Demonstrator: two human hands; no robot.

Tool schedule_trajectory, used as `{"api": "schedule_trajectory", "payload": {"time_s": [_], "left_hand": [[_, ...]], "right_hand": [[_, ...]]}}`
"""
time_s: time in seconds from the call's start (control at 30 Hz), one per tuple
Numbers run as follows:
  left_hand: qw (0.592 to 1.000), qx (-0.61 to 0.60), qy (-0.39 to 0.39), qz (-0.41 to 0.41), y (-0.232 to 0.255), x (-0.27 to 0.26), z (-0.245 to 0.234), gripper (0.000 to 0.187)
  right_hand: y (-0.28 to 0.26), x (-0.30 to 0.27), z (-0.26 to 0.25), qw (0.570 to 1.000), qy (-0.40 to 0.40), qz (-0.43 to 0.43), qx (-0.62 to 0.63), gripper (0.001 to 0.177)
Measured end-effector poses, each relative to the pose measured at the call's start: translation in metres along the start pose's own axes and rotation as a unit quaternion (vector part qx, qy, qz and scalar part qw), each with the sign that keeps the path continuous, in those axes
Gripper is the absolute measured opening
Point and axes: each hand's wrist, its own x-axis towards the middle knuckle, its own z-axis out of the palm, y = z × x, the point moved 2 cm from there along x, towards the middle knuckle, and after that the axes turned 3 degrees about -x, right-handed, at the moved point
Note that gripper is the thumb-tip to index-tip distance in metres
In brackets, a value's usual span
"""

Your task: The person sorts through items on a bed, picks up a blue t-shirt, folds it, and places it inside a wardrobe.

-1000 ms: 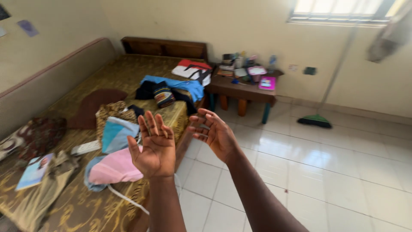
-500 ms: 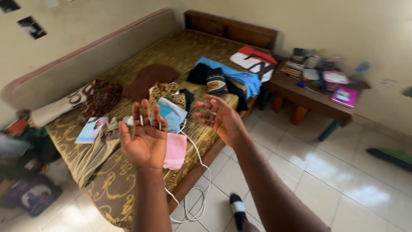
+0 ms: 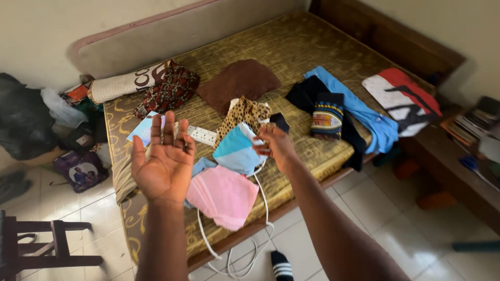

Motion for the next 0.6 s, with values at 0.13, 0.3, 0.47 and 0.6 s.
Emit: {"api": "schedule_trajectory", "payload": {"time_s": [0.13,0.3,0.47,0.6], "left_hand": [[1.000,0.015,0.027,0.006,-0.002,0.058,-0.010,0.054],[0.993,0.092,0.077,0.017,0.000,0.112,-0.027,0.058],[0.984,0.151,0.099,0.003,-0.006,0.128,-0.063,0.058],[0.975,0.161,0.149,0.007,-0.005,0.121,-0.093,0.062]], "right_hand": [[0.061,0.111,-0.022,0.994,0.024,0.090,-0.060,0.032],[0.110,0.182,-0.025,0.979,-0.006,0.072,-0.193,0.048],[0.157,0.233,-0.031,0.939,-0.004,0.067,-0.338,0.066],[0.171,0.256,-0.033,0.880,-0.024,-0.001,-0.474,0.078]]}}
